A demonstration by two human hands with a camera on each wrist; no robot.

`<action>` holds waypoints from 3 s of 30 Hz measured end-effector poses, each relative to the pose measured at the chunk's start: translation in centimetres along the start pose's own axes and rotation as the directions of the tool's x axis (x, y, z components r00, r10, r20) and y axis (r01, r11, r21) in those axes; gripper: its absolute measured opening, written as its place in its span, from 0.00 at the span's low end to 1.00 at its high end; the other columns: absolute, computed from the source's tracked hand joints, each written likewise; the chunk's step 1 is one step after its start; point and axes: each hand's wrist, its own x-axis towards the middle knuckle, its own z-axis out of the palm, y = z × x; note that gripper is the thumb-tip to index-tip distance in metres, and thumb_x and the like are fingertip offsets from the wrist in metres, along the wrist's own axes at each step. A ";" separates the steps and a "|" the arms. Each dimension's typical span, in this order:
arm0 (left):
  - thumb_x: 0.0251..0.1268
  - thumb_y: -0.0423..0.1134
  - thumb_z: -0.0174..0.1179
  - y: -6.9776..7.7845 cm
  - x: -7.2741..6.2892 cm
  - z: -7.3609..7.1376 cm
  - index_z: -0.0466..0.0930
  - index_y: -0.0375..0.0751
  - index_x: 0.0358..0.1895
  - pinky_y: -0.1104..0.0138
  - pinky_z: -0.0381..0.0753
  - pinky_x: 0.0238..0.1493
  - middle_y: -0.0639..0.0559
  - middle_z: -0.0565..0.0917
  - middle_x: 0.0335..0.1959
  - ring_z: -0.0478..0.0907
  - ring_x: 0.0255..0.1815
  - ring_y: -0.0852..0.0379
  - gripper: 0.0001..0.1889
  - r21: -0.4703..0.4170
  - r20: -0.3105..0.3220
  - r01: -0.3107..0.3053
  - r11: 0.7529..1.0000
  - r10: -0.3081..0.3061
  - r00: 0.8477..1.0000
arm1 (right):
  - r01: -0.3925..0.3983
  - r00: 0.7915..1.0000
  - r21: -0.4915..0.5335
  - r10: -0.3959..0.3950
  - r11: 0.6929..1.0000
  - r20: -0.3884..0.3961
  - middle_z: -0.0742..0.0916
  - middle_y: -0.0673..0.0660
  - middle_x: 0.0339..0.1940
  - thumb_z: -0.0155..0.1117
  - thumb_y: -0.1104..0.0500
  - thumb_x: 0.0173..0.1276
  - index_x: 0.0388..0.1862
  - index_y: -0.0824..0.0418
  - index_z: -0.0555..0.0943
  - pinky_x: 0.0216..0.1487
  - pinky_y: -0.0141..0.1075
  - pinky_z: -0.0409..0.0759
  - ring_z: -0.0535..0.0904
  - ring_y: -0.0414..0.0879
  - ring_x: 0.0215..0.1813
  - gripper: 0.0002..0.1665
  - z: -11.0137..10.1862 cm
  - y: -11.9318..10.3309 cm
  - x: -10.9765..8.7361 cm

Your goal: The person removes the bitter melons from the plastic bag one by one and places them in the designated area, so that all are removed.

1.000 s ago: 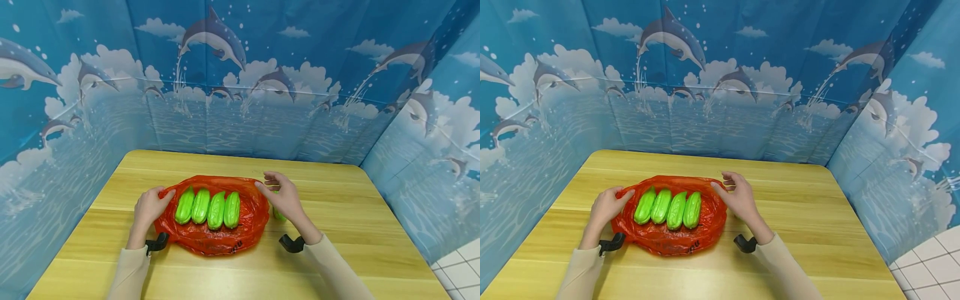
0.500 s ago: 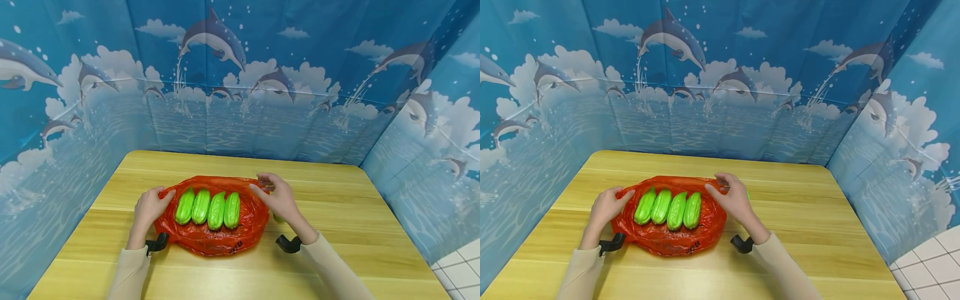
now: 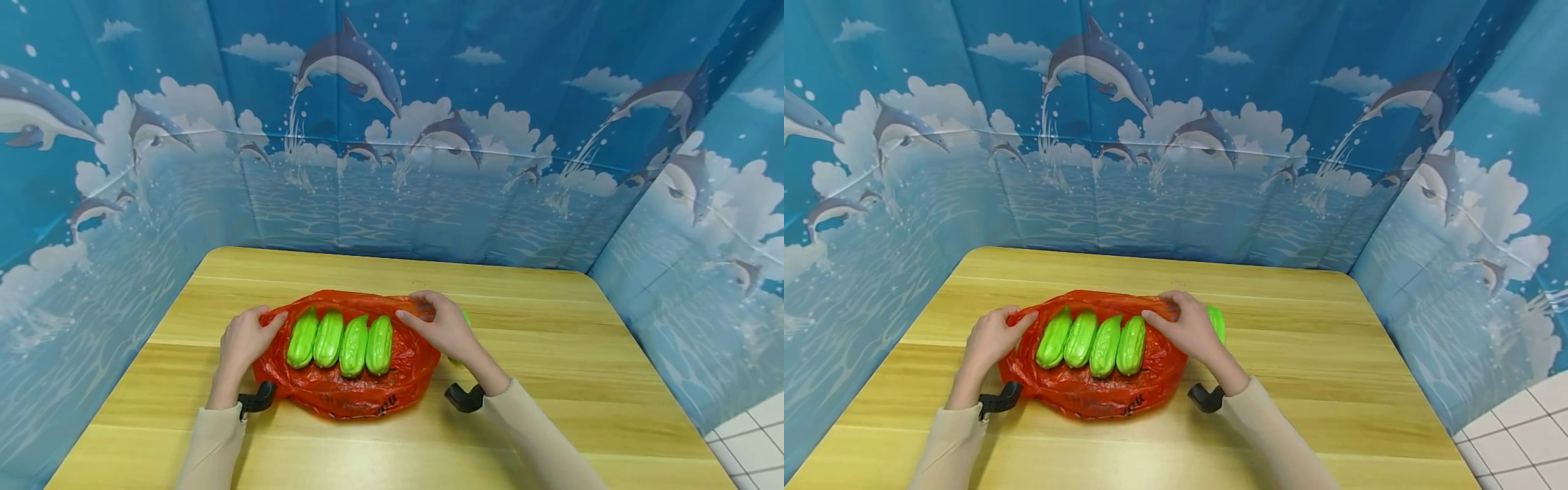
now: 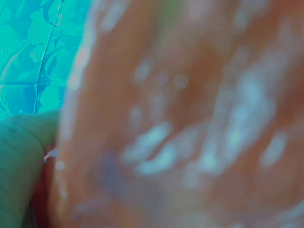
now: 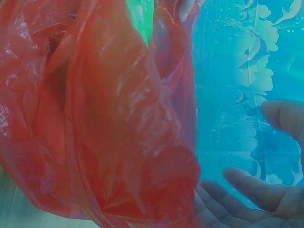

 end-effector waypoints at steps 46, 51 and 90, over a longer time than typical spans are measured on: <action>0.67 0.53 0.55 0.3 -0.3 -0.2 0.69 0.44 0.22 0.63 0.57 0.20 0.53 0.63 0.13 0.63 0.16 0.53 0.20 0.001 0.009 0.008 1.000 -0.008 1.000 | -0.074 0.944 -0.205 0.135 0.976 0.302 0.79 0.63 0.54 0.58 0.34 0.63 0.68 0.68 0.64 0.48 0.47 0.75 0.78 0.53 0.51 0.48 3.4 -0.3 1.6; 0.67 0.53 0.55 0.3 -0.3 -0.1 0.69 0.44 0.22 0.63 0.57 0.20 0.53 0.63 0.13 0.63 0.16 0.53 0.20 -0.002 0.010 0.007 1.000 -0.007 1.000 | -0.080 0.939 -0.214 0.145 0.973 0.311 0.79 0.62 0.55 0.58 0.33 0.62 0.67 0.68 0.65 0.48 0.48 0.74 0.77 0.54 0.52 0.48 3.8 -0.1 1.7; 0.67 0.56 0.54 0.1 -0.3 0.0 0.68 0.44 0.21 0.63 0.57 0.20 0.53 0.63 0.13 0.63 0.16 0.53 0.22 0.006 0.015 0.009 1.000 -0.009 1.000 | -0.162 0.923 -0.292 0.250 0.943 0.294 0.73 0.70 0.62 0.63 0.35 0.60 0.67 0.73 0.62 0.56 0.51 0.70 0.70 0.62 0.62 0.52 6.1 1.0 2.0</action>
